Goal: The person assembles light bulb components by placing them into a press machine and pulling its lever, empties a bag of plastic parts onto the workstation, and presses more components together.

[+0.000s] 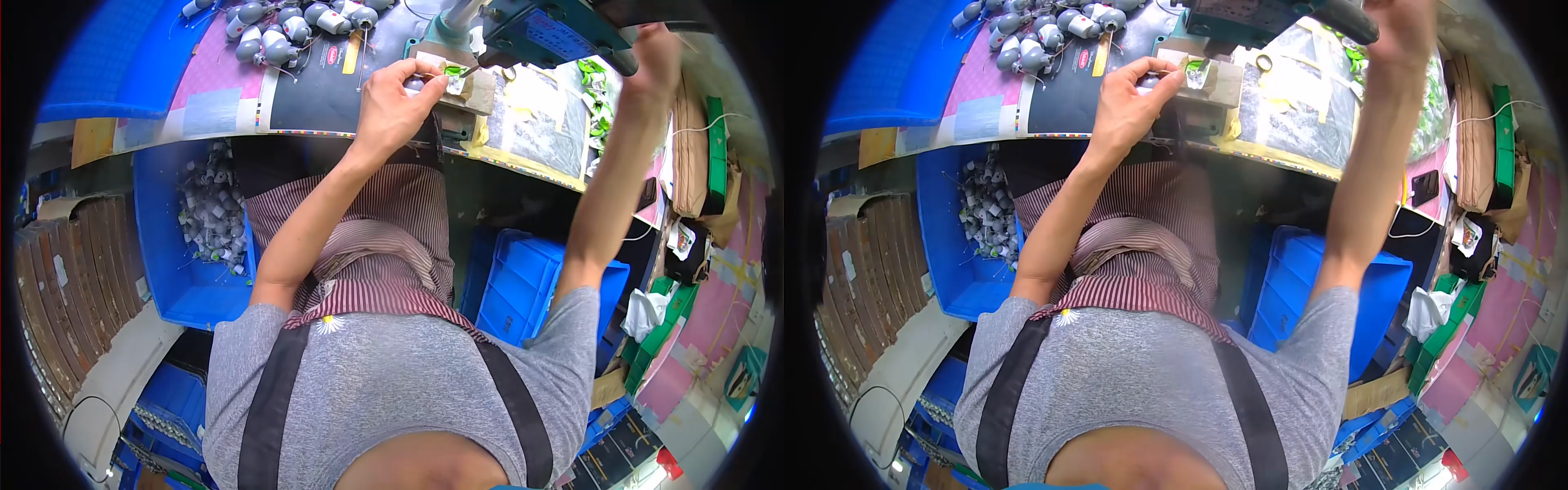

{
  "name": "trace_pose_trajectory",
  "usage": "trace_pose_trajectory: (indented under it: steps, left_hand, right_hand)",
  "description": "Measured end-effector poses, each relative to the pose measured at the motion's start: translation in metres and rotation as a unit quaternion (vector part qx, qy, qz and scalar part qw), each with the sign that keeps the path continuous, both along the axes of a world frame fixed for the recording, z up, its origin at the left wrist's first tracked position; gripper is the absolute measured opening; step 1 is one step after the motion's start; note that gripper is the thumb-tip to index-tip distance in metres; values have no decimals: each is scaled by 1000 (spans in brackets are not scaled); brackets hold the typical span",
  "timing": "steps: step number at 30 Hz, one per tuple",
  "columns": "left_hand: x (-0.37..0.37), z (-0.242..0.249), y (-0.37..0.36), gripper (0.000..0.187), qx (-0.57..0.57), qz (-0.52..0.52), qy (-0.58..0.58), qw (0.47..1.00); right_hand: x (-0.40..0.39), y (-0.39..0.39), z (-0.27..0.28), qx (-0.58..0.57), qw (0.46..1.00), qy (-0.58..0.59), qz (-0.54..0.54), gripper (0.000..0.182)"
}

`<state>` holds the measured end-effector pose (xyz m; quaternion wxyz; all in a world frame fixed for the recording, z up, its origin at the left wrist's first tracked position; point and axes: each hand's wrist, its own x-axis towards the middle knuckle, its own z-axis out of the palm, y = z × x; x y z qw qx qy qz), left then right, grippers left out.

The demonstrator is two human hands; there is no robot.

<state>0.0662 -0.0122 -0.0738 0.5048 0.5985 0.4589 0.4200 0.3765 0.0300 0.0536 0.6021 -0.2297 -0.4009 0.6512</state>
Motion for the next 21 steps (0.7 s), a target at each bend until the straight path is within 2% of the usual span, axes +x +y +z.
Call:
trace_pose_trajectory:
  steps: [1,2,3,4,7,9,12,13,15,16,18,20,21]
  left_hand:
    - [1,0,1,21,-4,0,-5,1000]
    - [2,0,1,21,-9,1,-9,1000]
    - [3,-1,1,21,-15,2,-13,1000]
    - [5,-2,3,22,13,12,-4,1000]
    - [8,-6,3,22,75,32,27,996]
    - [9,-7,2,22,94,36,45,994]
    - [11,-10,2,21,155,56,94,982]
    - [11,-9,1,20,158,59,97,981]
    - [13,-7,0,19,164,65,102,979]
    - [14,-7,0,19,171,71,115,976]
    - [16,-6,-2,17,187,79,140,969]
    - [17,-5,-2,17,178,76,140,971]
    - [17,-4,-2,16,174,75,140,972]
  right_hand:
    - [-69,5,51,-20,899,-174,-400,20]
    - [-51,14,51,35,901,-158,-403,18]
    - [-66,15,62,90,901,-140,-401,18]
    - [-81,0,73,143,887,-218,-382,19]
    - [-85,-39,86,248,707,-404,-524,24]
    - [-94,-58,87,283,607,-475,-571,34]
    - [-114,-87,71,288,561,-523,-574,52]
    - [-109,-101,61,280,562,-539,-561,51]
    - [-114,-112,55,350,475,-610,-530,64]
    - [-111,-119,58,384,427,-661,-483,62]
    - [-115,-127,56,432,398,-688,-425,53]
    - [-97,-123,52,528,397,-657,-364,17]
    - [-92,-124,49,539,377,-666,-352,17]
